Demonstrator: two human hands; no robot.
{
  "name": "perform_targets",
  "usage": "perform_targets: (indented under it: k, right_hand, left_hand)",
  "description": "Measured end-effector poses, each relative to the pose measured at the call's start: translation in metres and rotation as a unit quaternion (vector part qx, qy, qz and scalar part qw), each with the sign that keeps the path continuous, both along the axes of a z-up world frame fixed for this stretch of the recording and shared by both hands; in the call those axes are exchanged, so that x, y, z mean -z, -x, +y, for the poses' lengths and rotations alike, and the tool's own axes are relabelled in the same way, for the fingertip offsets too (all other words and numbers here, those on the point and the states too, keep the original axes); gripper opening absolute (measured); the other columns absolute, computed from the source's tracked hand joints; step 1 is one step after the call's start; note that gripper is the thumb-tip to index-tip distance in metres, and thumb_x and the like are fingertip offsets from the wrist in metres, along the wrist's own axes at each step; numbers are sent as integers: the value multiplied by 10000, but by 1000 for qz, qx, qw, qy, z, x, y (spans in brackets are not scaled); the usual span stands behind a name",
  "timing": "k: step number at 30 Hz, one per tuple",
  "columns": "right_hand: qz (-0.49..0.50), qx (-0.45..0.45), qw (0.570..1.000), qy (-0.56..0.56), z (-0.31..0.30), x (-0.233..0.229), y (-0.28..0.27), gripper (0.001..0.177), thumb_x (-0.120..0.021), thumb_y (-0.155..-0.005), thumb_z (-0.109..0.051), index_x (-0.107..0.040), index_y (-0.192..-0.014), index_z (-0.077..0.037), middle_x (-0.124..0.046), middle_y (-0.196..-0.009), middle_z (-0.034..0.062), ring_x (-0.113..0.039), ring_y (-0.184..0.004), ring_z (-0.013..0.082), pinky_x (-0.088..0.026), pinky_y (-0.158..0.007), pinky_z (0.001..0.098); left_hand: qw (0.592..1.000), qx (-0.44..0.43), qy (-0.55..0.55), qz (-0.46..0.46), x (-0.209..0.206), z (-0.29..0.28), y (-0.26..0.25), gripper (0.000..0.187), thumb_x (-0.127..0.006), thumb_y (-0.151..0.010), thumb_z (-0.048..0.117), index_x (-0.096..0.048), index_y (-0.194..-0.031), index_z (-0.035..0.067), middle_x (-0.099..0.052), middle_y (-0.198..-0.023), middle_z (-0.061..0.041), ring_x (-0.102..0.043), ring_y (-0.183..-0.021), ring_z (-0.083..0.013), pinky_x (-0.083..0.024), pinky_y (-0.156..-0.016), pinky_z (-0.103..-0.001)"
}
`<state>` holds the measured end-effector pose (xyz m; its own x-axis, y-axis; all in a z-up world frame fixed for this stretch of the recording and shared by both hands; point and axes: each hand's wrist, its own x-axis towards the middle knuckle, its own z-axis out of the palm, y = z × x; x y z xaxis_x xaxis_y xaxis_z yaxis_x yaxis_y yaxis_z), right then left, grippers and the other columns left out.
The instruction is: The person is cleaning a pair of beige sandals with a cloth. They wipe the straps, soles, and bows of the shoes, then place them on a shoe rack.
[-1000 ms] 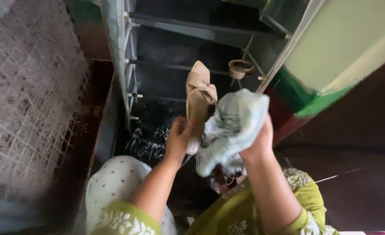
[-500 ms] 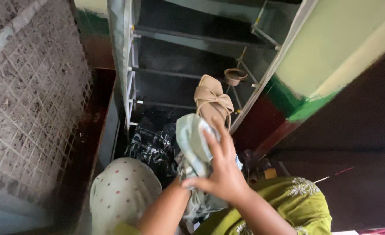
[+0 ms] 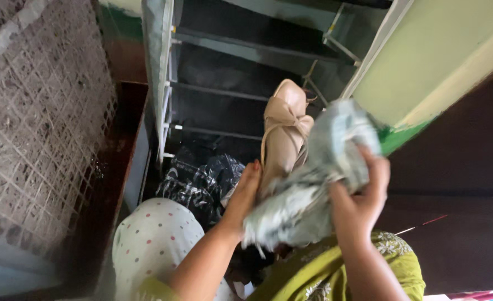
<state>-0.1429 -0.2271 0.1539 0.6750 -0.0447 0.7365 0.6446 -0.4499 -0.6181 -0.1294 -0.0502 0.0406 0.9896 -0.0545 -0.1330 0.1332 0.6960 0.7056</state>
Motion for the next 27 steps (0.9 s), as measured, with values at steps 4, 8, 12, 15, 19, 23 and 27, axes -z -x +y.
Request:
perform_targets:
  k: [4,8,12,15,19,23,27]
  right_hand:
    - [-140,-43,972,-183,-1,2,-7,617,-595,-881,104,-411,-1440,-81,-466,-1350,69,-497,-1208,193,-418,-1117,365]
    - [-226,93,967,-74,17,7,-16,646,-641,-830,118,-424,-1400,-96,-418,-1314,95,-446,-1304,244,-373,-1144,391]
    - [-93,58,983,145,43,17,3,691,-708,-691,23,-538,-1351,-92,-441,-1350,193,-458,-1330,384,-389,-1158,481]
    - [-8,-48,967,251,53,16,20,795,-918,-610,-258,-584,-1305,-62,-395,-1429,281,-423,-1352,461,-394,-1111,539]
    - [-89,11,918,385,57,7,23,944,-982,-479,-537,-588,-1159,-13,-322,-1487,343,-379,-1345,540,-352,-1087,637]
    - [-11,-34,926,375,55,-3,8,830,-953,-551,-378,-519,-1156,-13,-346,-1552,283,-438,-1391,503,-428,-1107,557]
    - [61,-95,936,333,55,5,13,1037,-961,-576,-321,-415,-1399,-5,-287,-1514,364,-429,-1321,566,-454,-1024,511]
  left_hand:
    - [997,-14,-37,-62,-8,-1,6,466,-437,-1039,507,-572,-1249,114,-644,-1120,-30,-608,-1035,-136,-475,-926,-321]
    - [996,-24,-40,-77,-4,-8,8,511,-413,-1077,523,-563,-1305,91,-622,-1177,-60,-588,-1092,-147,-449,-979,-316]
    - [999,-18,-1,-50,1,-8,10,505,-461,-964,427,-488,-1424,220,-636,-1317,8,-614,-1202,-143,-487,-999,-330]
    - [999,-28,-26,-16,4,0,6,528,-469,-987,381,-459,-1491,225,-627,-1369,-4,-609,-1247,-170,-490,-1019,-339]
    - [997,-8,80,0,3,10,1,407,-366,-1047,408,-536,-1334,176,-655,-1245,-17,-633,-1155,-155,-508,-960,-307]
    - [997,-47,-47,-49,-3,12,5,278,-409,-1063,354,-581,-1143,151,-648,-1081,-11,-620,-1044,-118,-496,-902,-279]
    - [999,-28,-22,-8,-4,14,5,216,-466,-1060,336,-582,-1084,155,-605,-982,-16,-585,-949,-140,-453,-802,-350]
